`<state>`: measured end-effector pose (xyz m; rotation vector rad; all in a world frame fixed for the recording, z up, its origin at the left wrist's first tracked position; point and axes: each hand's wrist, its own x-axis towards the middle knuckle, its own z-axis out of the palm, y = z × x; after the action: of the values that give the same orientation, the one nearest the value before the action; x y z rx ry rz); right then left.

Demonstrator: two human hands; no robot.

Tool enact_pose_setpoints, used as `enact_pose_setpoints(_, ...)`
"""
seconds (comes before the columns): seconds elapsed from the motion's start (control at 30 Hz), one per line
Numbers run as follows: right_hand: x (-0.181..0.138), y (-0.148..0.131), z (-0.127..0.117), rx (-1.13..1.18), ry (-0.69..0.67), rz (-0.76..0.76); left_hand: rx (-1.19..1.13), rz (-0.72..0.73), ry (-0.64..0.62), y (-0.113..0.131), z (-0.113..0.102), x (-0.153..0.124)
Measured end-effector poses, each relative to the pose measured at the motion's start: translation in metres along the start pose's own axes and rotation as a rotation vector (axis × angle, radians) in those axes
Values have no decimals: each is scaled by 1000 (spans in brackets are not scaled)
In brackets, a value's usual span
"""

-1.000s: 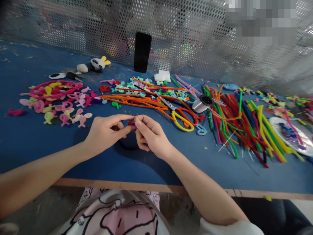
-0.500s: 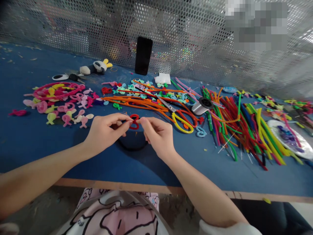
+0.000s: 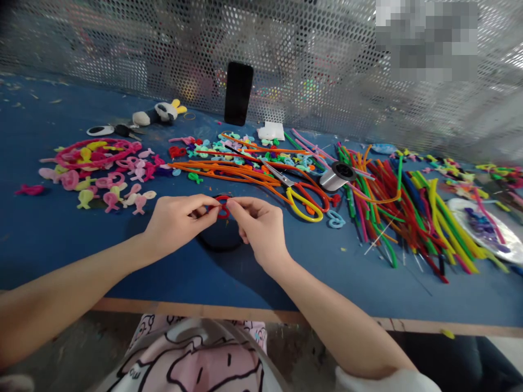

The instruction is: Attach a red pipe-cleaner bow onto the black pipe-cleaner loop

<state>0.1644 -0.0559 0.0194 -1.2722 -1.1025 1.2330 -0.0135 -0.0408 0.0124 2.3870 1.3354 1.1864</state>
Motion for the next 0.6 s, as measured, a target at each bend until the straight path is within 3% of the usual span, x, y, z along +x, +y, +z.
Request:
enact_pose_setpoints(0.2,3,-3,2,258,-102,145,187,116,14,-7,2,-1)
enact_pose_setpoints(0.6,12,-8,-6,308,10,36,-120,-142,-69,-2,-4,6)
